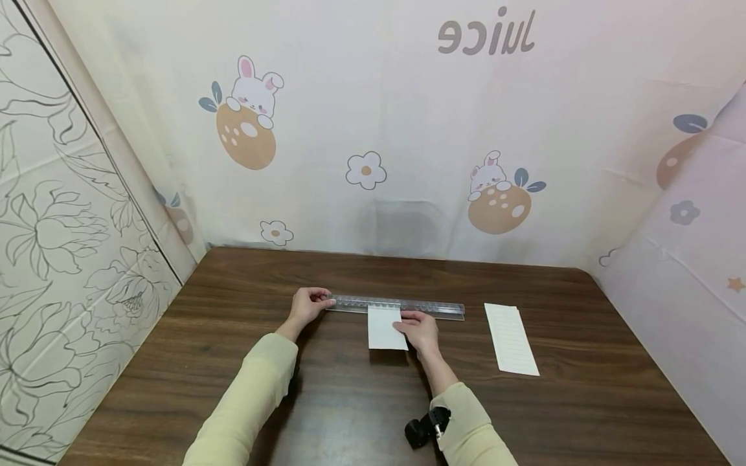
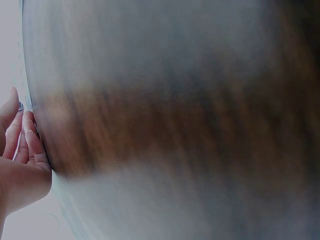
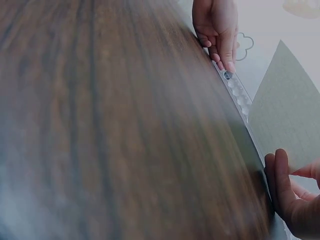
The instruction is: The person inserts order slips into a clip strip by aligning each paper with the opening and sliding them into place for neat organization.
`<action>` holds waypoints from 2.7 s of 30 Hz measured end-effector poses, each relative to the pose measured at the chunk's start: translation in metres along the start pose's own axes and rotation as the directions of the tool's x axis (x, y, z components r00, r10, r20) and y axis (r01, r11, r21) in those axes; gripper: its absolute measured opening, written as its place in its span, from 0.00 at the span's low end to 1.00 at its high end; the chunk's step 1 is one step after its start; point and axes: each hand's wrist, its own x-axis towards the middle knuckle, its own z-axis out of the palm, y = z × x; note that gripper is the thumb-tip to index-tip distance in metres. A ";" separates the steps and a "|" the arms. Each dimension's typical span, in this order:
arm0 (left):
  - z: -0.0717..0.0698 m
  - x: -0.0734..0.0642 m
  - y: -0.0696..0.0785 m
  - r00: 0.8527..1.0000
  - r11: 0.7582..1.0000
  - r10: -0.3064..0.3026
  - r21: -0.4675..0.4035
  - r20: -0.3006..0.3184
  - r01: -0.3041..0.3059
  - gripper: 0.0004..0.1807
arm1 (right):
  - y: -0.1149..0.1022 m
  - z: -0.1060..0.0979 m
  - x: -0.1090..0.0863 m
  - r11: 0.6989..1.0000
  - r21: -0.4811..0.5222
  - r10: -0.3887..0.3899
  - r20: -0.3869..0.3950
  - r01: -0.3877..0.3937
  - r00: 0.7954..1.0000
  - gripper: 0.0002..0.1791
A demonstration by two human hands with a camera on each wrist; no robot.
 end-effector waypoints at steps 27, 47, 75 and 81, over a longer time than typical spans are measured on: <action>-0.001 -0.003 0.005 1.000 1.000 0.007 -0.005 0.007 -0.007 0.09 | -0.003 0.013 -0.003 0.999 0.054 -0.002 0.004 0.001 1.000 0.16; -0.001 -0.003 0.003 1.000 1.000 -0.014 -0.002 0.019 0.015 0.09 | -0.006 0.016 -0.005 1.000 -0.021 0.008 -0.003 -0.008 1.000 0.17; -0.002 -0.003 0.003 1.000 1.000 0.013 -0.003 0.009 -0.013 0.09 | -0.008 0.031 -0.006 0.999 -0.032 -0.011 -0.029 0.010 1.000 0.16; -0.002 -0.002 0.004 1.000 1.000 0.023 0.005 0.004 -0.023 0.09 | -0.008 0.034 -0.006 0.999 -0.023 -0.026 -0.038 0.025 0.999 0.16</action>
